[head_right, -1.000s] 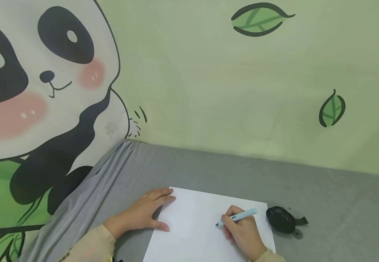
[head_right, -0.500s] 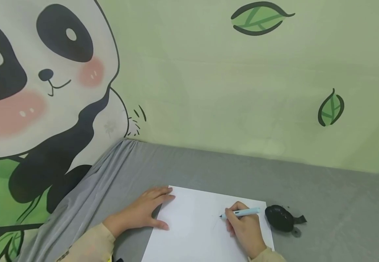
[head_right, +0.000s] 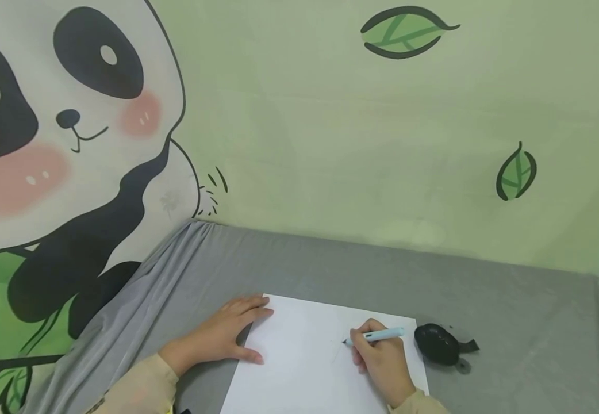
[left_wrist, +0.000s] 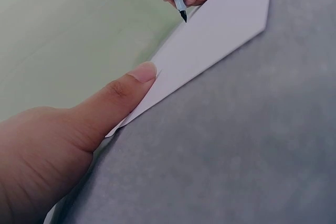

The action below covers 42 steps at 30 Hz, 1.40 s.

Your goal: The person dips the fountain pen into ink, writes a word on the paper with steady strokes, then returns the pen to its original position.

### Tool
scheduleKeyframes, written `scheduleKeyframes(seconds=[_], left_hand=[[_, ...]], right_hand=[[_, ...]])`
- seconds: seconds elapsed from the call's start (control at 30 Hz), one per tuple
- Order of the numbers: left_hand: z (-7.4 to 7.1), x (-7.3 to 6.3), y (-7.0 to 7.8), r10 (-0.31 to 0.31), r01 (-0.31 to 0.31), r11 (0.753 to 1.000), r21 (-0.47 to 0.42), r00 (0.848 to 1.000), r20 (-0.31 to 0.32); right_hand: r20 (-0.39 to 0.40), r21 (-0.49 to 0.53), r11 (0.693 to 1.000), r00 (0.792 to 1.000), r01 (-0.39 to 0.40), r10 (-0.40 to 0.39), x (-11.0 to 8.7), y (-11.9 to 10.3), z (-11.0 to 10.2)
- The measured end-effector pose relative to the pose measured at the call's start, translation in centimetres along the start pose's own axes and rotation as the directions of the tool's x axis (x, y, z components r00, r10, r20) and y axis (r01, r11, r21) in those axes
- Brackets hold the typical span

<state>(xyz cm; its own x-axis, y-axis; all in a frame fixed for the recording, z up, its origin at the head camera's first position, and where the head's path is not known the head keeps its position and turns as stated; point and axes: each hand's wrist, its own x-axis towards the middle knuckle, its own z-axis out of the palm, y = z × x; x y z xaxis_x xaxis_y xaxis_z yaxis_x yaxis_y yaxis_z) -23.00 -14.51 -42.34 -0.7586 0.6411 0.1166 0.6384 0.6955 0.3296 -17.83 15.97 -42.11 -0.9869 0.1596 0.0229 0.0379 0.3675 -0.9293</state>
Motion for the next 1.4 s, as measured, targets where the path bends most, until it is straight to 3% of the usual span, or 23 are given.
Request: scheduleKeyframes(seconds=[0.77,1.4], left_hand=[[0.56,-0.03,-0.33,-0.013,0.013,1.0,-0.026,1.0,0.0],[-0.01,-0.09,-0.17,-0.024,0.025,0.999,-0.046,0.999,0.022]], right_hand=[[0.02,-0.032,0.999,1.0,-0.023,0.023,0.08,-0.22,-0.36],[0.011,-0.067,0.995,0.998,-0.067,0.068,-0.36,-0.16,-0.56]])
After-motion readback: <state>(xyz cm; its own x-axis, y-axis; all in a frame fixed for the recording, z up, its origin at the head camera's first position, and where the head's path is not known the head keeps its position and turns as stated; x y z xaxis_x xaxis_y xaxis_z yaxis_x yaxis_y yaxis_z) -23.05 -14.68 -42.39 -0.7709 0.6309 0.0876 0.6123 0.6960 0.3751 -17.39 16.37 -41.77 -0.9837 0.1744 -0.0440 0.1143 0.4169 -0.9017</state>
